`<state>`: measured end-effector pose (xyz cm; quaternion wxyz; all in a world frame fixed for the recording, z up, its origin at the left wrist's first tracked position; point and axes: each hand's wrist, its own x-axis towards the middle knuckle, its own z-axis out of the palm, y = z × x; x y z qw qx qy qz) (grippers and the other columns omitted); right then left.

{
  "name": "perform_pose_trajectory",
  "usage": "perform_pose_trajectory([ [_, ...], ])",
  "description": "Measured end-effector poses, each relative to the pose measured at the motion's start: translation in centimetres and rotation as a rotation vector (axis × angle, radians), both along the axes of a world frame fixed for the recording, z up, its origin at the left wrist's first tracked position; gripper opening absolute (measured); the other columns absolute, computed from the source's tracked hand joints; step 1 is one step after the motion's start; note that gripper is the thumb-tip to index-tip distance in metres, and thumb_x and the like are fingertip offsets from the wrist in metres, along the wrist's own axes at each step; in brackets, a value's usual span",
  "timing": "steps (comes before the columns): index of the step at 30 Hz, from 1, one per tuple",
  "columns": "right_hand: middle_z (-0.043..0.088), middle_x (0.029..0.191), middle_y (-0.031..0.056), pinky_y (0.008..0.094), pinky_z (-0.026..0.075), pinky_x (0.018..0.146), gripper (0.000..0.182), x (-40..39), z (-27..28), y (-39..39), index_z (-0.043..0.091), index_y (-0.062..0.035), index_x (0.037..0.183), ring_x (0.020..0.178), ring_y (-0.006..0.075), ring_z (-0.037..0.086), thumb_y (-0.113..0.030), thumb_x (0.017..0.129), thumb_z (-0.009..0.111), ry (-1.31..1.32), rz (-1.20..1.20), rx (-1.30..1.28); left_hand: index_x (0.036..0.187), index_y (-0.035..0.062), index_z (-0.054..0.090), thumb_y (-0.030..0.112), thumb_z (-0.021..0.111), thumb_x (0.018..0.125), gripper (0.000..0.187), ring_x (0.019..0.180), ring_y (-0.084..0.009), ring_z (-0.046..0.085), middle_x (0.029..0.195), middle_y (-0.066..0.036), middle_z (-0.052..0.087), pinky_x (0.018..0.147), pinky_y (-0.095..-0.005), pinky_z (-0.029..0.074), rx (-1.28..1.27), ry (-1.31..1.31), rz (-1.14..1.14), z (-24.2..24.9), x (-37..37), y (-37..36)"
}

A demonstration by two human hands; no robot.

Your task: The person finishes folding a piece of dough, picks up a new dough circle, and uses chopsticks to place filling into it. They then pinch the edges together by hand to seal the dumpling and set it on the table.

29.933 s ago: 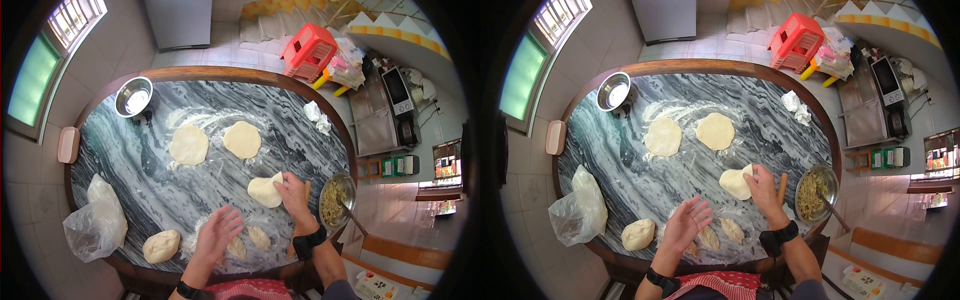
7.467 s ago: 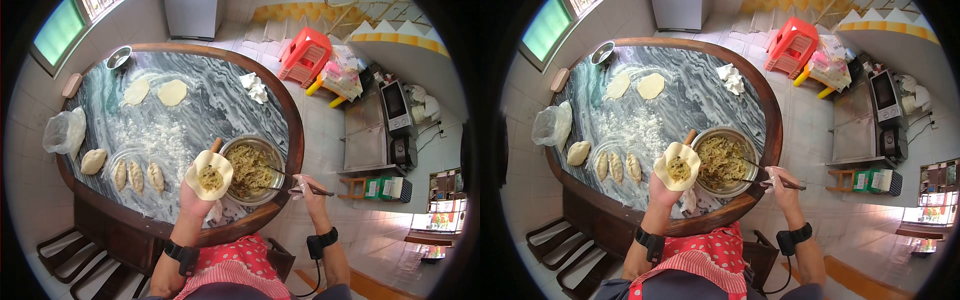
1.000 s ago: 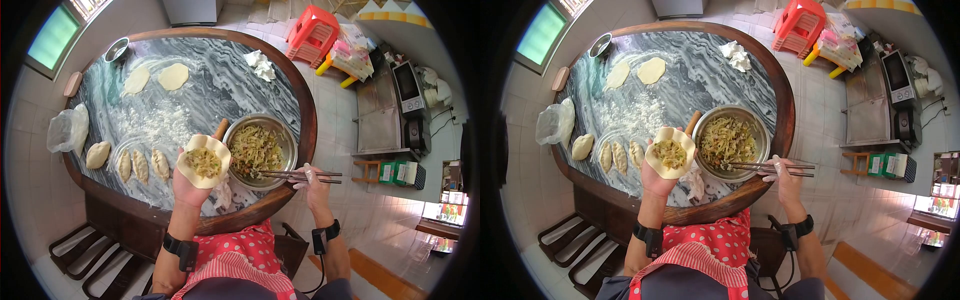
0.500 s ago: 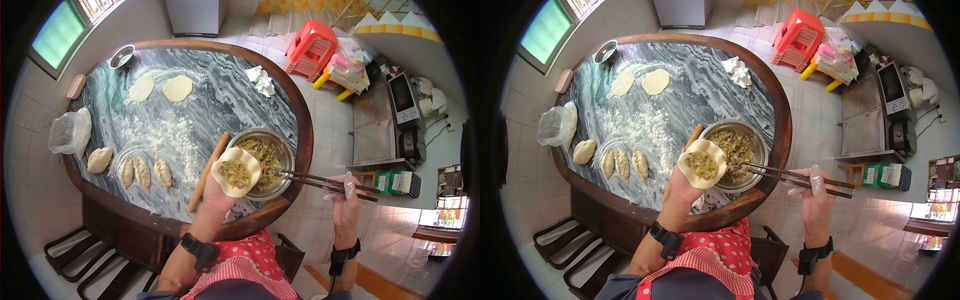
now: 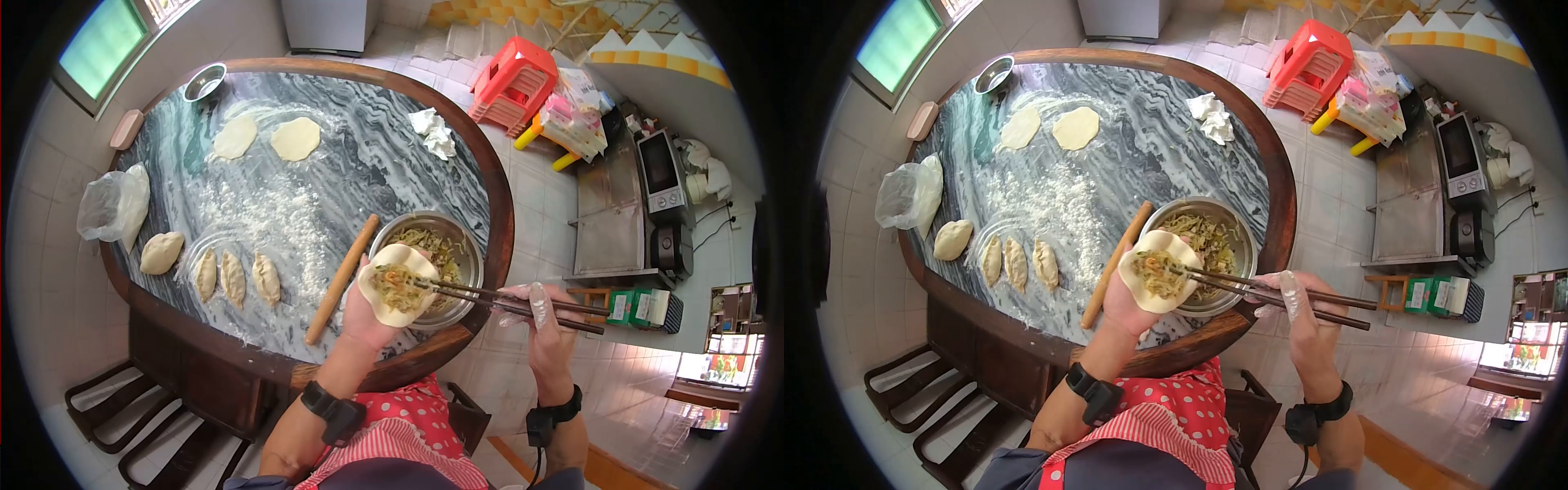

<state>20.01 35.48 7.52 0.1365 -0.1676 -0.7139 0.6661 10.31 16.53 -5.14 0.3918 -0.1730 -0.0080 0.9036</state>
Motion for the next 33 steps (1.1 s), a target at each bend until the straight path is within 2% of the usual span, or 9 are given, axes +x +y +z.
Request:
perform_pose_trajectory([
  [4,0.069,0.094,0.0174,0.0276,0.057,0.059,0.028,-0.1,-1.5,1.7,0.063,0.0057,0.1,0.075,0.023,0.071,-0.019,0.099,0.052,0.008,-0.12,-0.061,0.137,0.0058,0.044,0.046,0.02,0.103,0.058,0.125,-0.0351,0.048,0.136,-0.017,0.049,0.105,-0.0528,0.039,-0.051,0.045,0.093,-0.7,-0.9,-2.8],
  [7,0.069,0.095,0.0154,0.0276,0.056,0.057,0.028,0.2,-5.8,3.2,0.063,0.0047,0.103,0.075,0.0232,0.071,-0.021,0.099,0.053,-0.092,-0.151,-0.083,0.138,0.0059,0.042,0.044,0.021,0.103,0.056,0.126,-0.035,0.046,0.137,-0.017,0.048,0.107,-0.0511,0.037,-0.106,0.018,0.175,-0.5,-1.5,-4.5],
  [9,0.068,0.099,0.0145,0.0269,0.056,0.055,0.028,0.3,-8.7,3.3,0.062,0.0043,0.106,0.075,0.0235,0.071,-0.021,0.099,0.052,-0.135,-0.146,-0.126,0.136,0.0077,0.045,0.045,0.025,0.103,0.054,0.127,-0.0359,0.046,0.137,-0.015,0.048,0.107,-0.057,0.035,-0.168,-0.025,0.228,-0.6,-1.6,-5.3],
  [13,0.066,0.106,0.0149,0.0253,0.058,0.057,0.027,0.3,-11.6,2.1,0.062,0.0048,0.108,0.078,0.0236,0.07,-0.018,0.1,0.05,-0.139,-0.133,-0.262,0.136,0.0131,0.046,0.044,0.026,0.102,0.05,0.128,-0.0363,0.045,0.137,-0.012,0.049,0.108,-0.0585,0.032,-0.199,0.007,0.227,-0.7,-1.4,-6.0],
  [17,0.066,0.105,0.0137,0.0269,0.06,0.063,0.026,1.3,-13.7,0.8,0.063,0.0061,0.105,0.083,0.0223,0.07,-0.014,0.1,0.049,-0.134,0.033,0.004,0.136,0.0148,0.047,0.044,0.025,0.103,0.049,0.128,-0.0365,0.045,0.138,-0.012,0.049,0.109,-0.0594,0.031,-0.195,0.013,0.203,-0.2,-1.2,-5.8],
  [20,0.067,0.095,0.0155,0.0296,0.06,0.064,0.027,1.8,-15.6,1.0,0.064,0.0066,0.098,0.079,0.022,0.07,-0.017,0.1,0.051,-0.054,-0.153,-0.026,0.135,0.0146,0.048,0.044,0.025,0.103,0.049,0.128,-0.0366,0.045,0.138,-0.012,0.049,0.108,-0.0594,0.032,-0.189,0.017,0.192,0.2,-1.1,-5.6],
  [23,0.066,0.088,0.0148,0.0305,0.06,0.063,0.029,1.3,-15.6,1.5,0.063,0.0074,0.095,0.073,0.023,0.07,-0.019,0.1,0.052,-0.114,-0.24,-0.126,0.136,0.0145,0.047,0.044,0.025,0.103,0.05,0.127,-0.0369,0.045,0.138,-0.012,0.049,0.108,-0.0592,0.032,-0.152,-0.013,0.19,0.4,-1.0,-5.3],
  [25,0.065,0.084,0.0141,0.0307,0.06,0.061,0.032,1.0,-15.5,1.5,0.063,0.0083,0.093,0.069,0.0245,0.07,-0.022,0.099,0.055,-0.092,-0.277,-0.173,0.137,0.0086,0.042,0.045,0.02,0.103,0.054,0.127,-0.0356,0.045,0.139,-0.017,0.045,0.106,-0.0529,0.038,-0.112,0.092,0.176,0.2,-0.7,-5.1],
  [33,0.066,0.081,0.0162,0.0318,0.059,0.055,0.036,2.1,-13.8,2.0,0.061,0.0051,0.089,0.067,0.0282,0.07,-0.03,0.095,0.061,-0.091,-0.454,-0.468,0.139,0.0058,0.041,0.046,0.021,0.103,0.057,0.128,-0.0356,0.044,0.14,-0.017,0.044,0.107,-0.0534,0.036,-0.153,0.031,0.166,0.8,-0.8,-4.5],
])
